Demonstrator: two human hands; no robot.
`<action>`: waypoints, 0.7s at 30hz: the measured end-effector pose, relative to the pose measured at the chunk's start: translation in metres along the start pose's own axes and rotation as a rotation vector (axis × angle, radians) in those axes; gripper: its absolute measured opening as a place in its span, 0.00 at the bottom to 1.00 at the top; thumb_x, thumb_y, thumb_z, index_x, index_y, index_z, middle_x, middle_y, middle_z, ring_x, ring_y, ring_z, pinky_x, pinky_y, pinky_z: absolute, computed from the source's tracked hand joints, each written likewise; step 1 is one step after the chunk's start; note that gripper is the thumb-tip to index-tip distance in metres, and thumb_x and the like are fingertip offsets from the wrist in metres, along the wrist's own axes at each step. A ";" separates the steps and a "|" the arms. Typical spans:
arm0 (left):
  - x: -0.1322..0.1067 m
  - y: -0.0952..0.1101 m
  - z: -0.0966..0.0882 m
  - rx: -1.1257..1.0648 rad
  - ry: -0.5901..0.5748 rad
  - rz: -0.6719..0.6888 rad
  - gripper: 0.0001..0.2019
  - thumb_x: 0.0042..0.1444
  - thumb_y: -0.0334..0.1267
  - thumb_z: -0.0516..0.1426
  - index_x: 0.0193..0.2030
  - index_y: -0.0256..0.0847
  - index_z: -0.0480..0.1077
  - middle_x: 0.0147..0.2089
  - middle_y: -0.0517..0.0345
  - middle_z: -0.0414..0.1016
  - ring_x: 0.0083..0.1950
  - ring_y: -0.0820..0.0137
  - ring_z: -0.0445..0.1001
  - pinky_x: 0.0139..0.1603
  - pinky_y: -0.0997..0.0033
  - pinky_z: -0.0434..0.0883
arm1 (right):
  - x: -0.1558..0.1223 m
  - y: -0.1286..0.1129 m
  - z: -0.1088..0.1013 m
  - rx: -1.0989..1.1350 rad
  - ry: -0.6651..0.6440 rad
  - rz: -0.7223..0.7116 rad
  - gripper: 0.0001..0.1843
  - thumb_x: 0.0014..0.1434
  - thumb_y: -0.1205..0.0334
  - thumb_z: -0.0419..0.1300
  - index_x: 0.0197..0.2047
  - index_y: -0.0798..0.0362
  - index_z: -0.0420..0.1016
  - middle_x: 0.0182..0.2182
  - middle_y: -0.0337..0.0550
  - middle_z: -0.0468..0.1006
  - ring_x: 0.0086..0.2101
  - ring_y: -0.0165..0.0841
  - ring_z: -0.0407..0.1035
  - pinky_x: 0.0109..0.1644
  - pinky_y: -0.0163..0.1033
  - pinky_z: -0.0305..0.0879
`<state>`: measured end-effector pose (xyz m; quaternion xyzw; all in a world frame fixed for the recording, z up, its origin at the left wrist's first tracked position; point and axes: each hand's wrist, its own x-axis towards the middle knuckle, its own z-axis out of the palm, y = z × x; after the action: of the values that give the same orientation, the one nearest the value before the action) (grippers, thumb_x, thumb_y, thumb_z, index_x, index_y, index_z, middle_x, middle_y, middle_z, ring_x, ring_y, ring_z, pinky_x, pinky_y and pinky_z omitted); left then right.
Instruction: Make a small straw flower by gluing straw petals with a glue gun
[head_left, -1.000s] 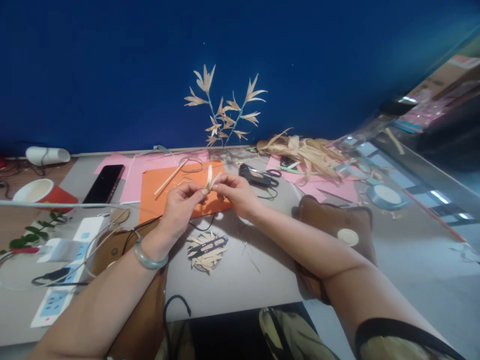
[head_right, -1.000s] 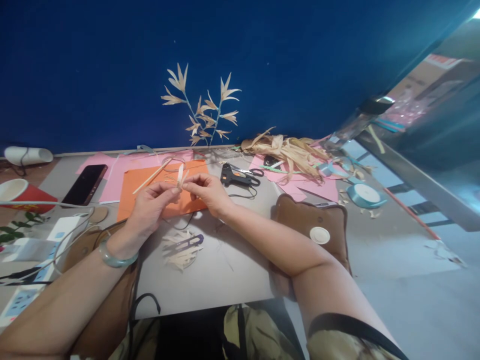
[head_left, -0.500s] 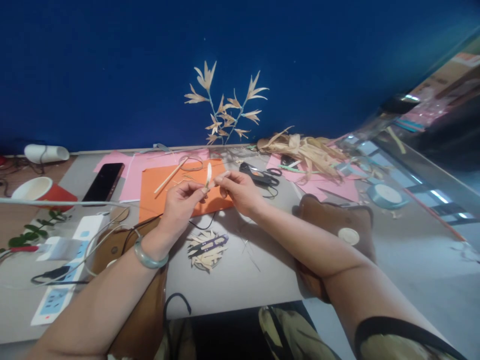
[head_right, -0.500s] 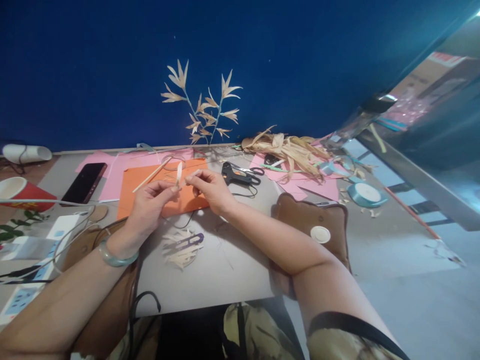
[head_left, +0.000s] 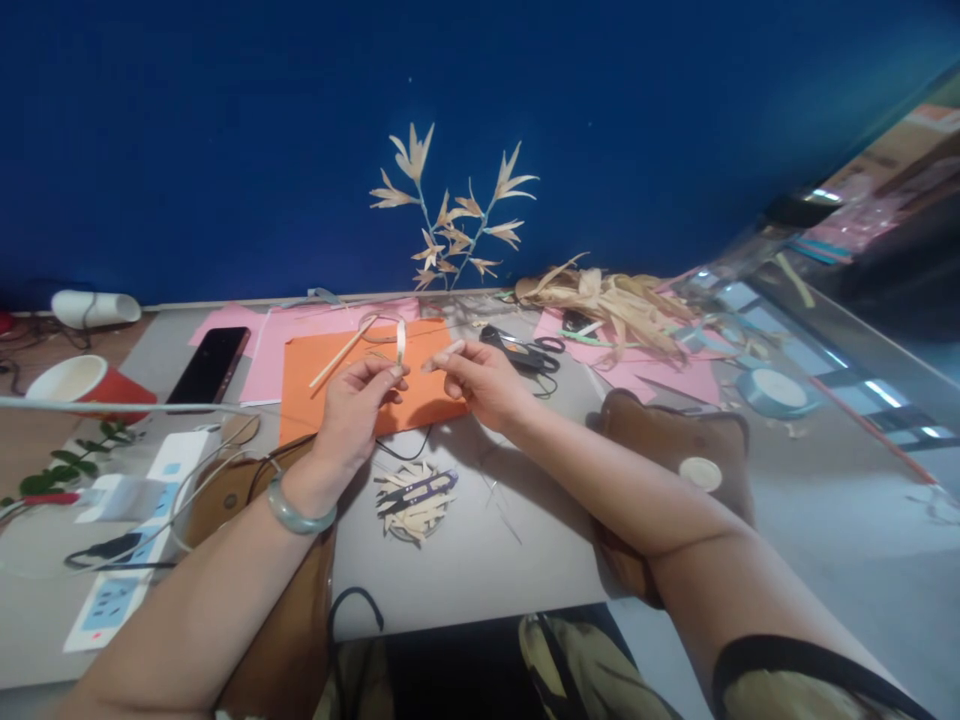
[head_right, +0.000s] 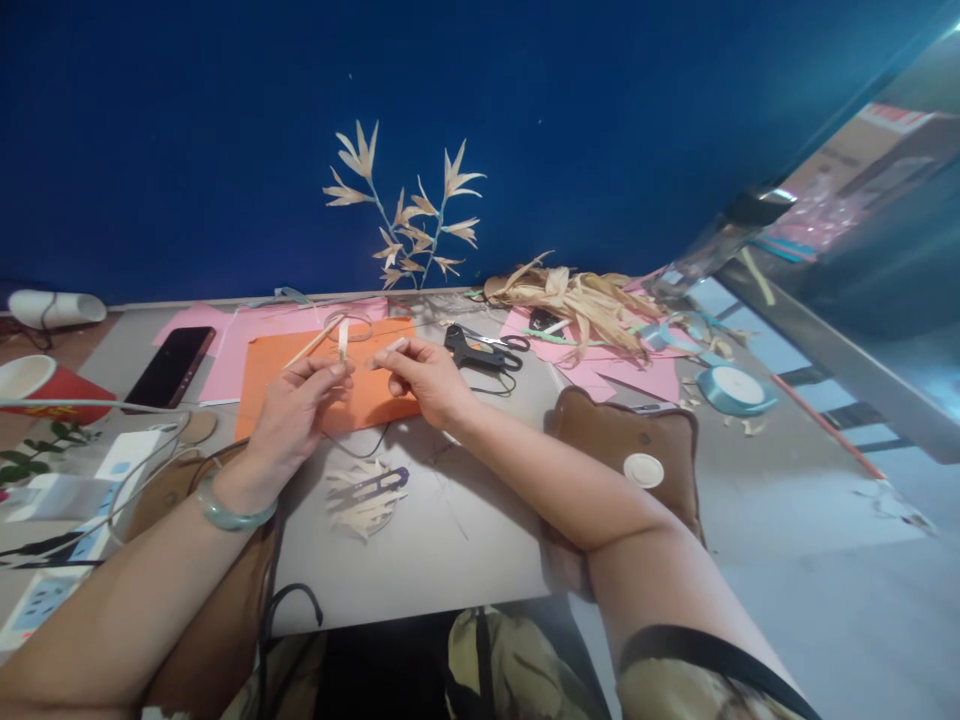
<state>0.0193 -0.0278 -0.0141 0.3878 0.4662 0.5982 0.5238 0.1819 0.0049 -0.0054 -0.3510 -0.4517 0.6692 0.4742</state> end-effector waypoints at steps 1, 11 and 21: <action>0.000 0.000 0.000 0.000 0.001 -0.002 0.06 0.45 0.37 0.64 0.28 0.37 0.75 0.25 0.59 0.73 0.28 0.76 0.70 0.30 0.76 0.67 | 0.000 0.000 0.000 -0.016 -0.003 -0.001 0.12 0.47 0.59 0.68 0.26 0.56 0.71 0.29 0.39 0.80 0.16 0.18 0.60 0.19 0.28 0.52; 0.000 -0.001 -0.001 -0.008 -0.003 0.001 0.06 0.45 0.37 0.64 0.29 0.36 0.76 0.26 0.59 0.73 0.28 0.75 0.70 0.30 0.76 0.67 | -0.001 0.002 -0.001 -0.120 -0.104 0.004 0.13 0.46 0.59 0.69 0.28 0.56 0.70 0.23 0.36 0.77 0.15 0.20 0.59 0.17 0.29 0.51; -0.001 0.004 0.001 -0.050 -0.027 -0.003 0.07 0.45 0.37 0.64 0.28 0.36 0.74 0.35 0.55 0.77 0.29 0.76 0.70 0.29 0.76 0.68 | -0.005 -0.009 -0.002 -0.649 -0.151 -0.120 0.13 0.53 0.55 0.63 0.31 0.58 0.78 0.22 0.38 0.73 0.23 0.25 0.60 0.27 0.33 0.55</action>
<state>0.0192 -0.0292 -0.0104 0.3819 0.4444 0.6037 0.5405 0.1877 0.0020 0.0028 -0.4062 -0.6948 0.4854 0.3415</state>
